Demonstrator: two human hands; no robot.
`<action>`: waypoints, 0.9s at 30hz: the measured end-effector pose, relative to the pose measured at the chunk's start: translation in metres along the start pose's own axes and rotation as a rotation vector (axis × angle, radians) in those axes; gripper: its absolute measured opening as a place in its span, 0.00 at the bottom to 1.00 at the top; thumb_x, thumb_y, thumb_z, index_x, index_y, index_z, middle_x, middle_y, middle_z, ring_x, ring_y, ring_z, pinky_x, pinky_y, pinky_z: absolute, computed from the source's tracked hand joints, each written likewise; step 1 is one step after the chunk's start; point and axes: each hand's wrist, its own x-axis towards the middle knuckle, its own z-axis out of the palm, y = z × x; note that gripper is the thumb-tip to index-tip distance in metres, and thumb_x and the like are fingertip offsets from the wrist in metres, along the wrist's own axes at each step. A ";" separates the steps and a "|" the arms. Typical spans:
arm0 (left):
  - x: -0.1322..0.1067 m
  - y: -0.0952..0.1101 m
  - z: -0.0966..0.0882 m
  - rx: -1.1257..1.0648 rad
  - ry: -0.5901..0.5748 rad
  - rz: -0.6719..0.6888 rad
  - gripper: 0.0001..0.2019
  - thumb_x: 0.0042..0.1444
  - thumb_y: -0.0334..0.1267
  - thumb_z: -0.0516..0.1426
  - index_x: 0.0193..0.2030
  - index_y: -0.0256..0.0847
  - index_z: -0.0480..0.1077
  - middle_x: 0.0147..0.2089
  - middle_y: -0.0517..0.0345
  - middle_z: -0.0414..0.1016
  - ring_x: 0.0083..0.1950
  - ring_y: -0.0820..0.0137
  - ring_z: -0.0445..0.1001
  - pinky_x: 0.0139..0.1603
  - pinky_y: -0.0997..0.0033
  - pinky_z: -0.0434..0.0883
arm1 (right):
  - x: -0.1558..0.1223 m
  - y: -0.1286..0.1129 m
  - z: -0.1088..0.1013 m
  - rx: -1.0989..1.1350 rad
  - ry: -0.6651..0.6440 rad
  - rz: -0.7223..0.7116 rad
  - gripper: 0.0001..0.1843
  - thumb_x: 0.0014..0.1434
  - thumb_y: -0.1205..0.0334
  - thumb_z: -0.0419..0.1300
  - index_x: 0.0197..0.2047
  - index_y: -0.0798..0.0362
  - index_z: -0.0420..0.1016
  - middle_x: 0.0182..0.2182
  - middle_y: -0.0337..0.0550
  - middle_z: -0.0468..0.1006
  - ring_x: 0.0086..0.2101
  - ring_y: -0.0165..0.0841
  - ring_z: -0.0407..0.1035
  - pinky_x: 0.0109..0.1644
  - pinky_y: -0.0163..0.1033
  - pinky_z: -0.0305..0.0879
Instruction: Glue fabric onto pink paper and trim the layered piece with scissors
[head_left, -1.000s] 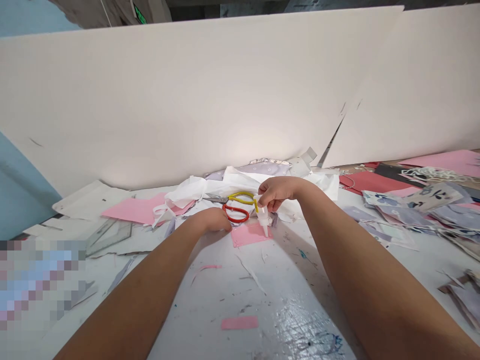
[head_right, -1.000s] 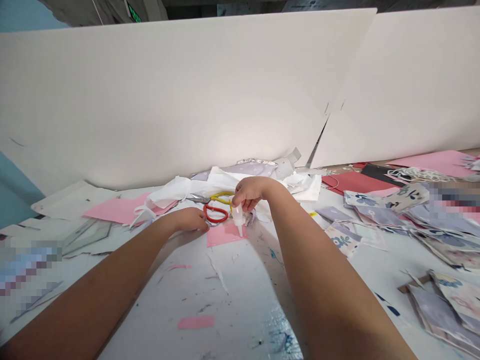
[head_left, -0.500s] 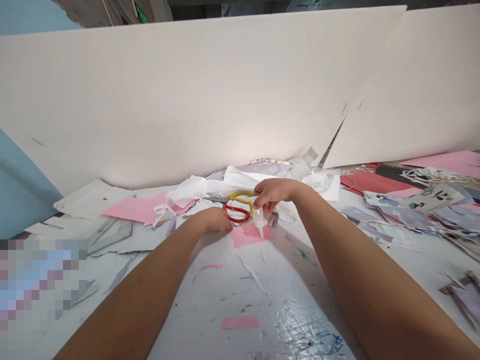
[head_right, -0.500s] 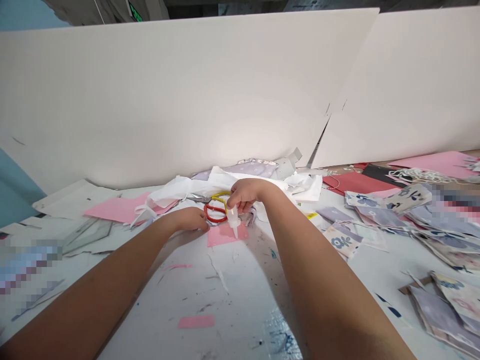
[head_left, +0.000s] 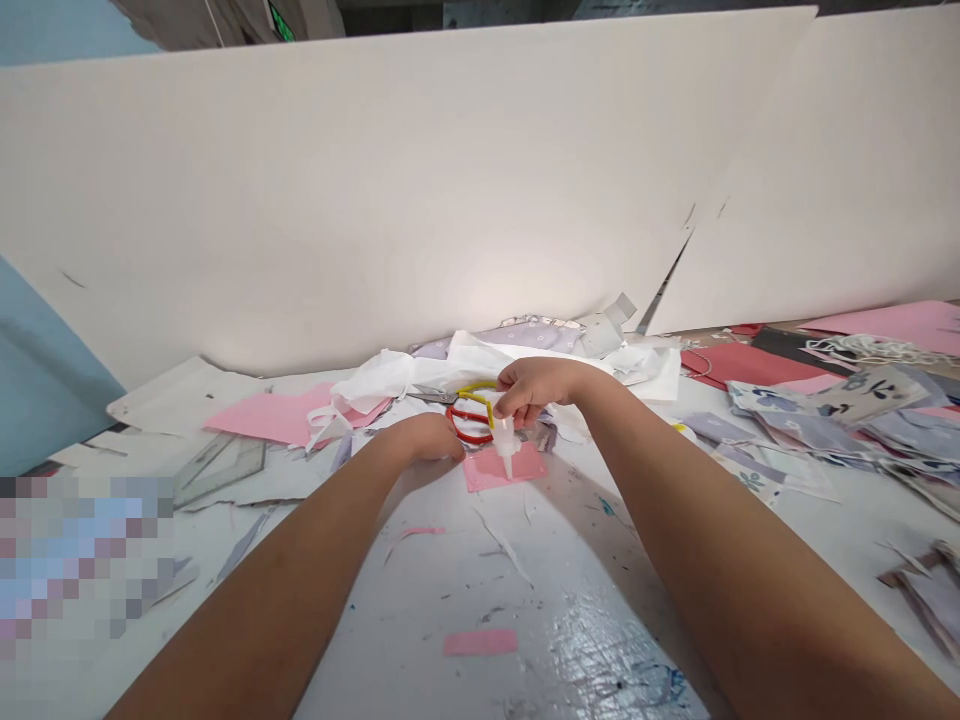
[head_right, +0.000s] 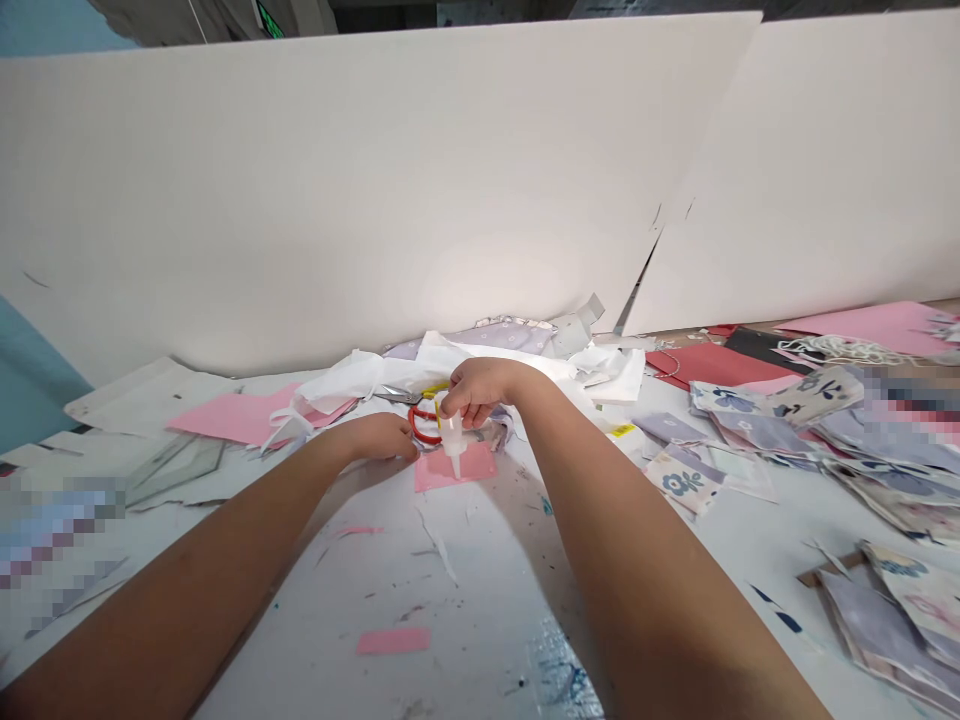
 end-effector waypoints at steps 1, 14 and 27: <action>0.000 0.000 0.000 0.001 -0.001 -0.001 0.09 0.35 0.41 0.55 0.27 0.45 0.68 0.29 0.62 0.70 0.28 0.69 0.67 0.25 0.73 0.59 | 0.000 0.000 -0.001 -0.001 0.000 -0.002 0.10 0.42 0.62 0.62 0.24 0.54 0.62 0.21 0.38 0.73 0.27 0.31 0.72 0.34 0.34 0.68; -0.002 0.003 -0.001 -0.003 0.001 0.001 0.08 0.34 0.41 0.56 0.26 0.44 0.67 0.28 0.61 0.70 0.28 0.68 0.67 0.25 0.73 0.59 | 0.005 0.000 0.005 -0.021 0.001 -0.014 0.11 0.40 0.60 0.62 0.25 0.53 0.63 0.21 0.40 0.74 0.26 0.33 0.72 0.31 0.34 0.68; -0.001 0.001 -0.001 -0.008 0.004 -0.007 0.08 0.34 0.42 0.56 0.25 0.44 0.67 0.30 0.61 0.71 0.29 0.67 0.68 0.24 0.73 0.58 | 0.000 0.002 -0.003 -0.031 0.013 0.002 0.11 0.40 0.60 0.62 0.24 0.53 0.63 0.20 0.39 0.73 0.27 0.33 0.72 0.33 0.34 0.68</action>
